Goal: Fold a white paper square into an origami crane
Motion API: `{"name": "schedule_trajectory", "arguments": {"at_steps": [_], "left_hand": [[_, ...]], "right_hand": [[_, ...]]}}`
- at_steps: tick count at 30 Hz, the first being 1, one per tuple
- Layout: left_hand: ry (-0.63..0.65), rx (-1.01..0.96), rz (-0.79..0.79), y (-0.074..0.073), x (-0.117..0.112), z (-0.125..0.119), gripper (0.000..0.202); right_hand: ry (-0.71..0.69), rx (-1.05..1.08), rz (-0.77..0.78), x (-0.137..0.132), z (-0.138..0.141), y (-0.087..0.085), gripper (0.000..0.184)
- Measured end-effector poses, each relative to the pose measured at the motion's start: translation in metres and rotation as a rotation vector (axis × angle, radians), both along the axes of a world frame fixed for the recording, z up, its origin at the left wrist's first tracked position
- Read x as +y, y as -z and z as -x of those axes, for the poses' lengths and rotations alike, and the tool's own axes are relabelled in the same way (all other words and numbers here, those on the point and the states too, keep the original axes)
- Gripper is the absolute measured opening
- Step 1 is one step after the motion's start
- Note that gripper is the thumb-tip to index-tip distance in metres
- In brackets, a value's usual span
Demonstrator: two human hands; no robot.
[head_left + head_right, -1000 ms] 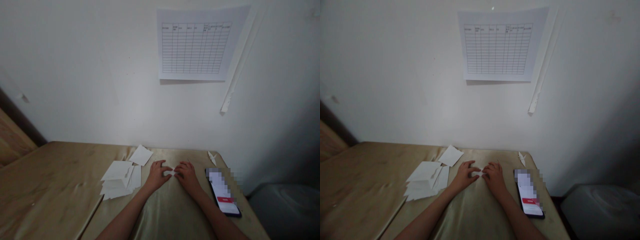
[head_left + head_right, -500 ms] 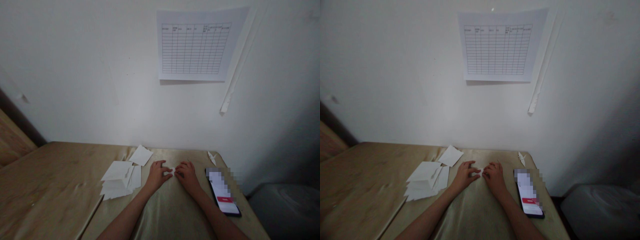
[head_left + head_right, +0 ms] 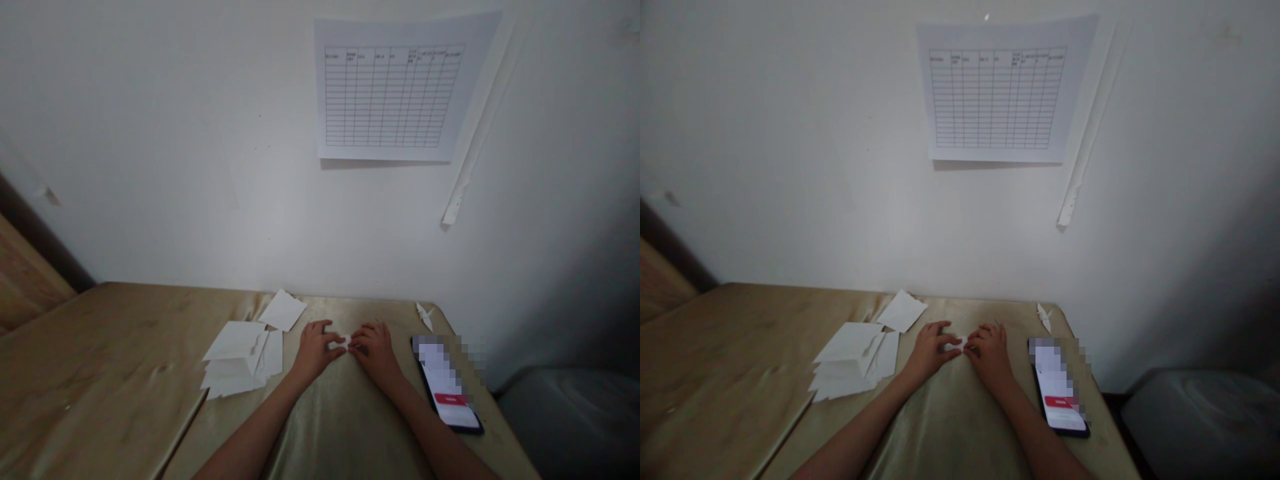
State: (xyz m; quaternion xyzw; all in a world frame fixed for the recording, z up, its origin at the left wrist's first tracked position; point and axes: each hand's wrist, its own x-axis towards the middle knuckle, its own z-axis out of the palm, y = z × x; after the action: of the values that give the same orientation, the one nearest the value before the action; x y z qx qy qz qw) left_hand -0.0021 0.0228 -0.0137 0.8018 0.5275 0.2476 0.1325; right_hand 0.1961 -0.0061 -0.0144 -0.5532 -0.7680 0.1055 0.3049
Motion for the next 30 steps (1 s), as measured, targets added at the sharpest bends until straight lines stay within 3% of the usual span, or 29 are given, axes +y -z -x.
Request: {"name": "schedule_trajectory", "arguments": {"at_steps": [12,30], "left_hand": [[-0.016,0.002,-0.030,0.0003,-0.0007,-0.0027,0.014],[-0.070,0.008,-0.026,-0.0036,-0.0011,-0.0087,0.010]], "right_hand": [[0.050,-0.029,-0.003,0.0010,0.0064,0.0023,0.018],[0.140,-0.047,0.014,0.0028,0.0077,0.0039,0.010]]}}
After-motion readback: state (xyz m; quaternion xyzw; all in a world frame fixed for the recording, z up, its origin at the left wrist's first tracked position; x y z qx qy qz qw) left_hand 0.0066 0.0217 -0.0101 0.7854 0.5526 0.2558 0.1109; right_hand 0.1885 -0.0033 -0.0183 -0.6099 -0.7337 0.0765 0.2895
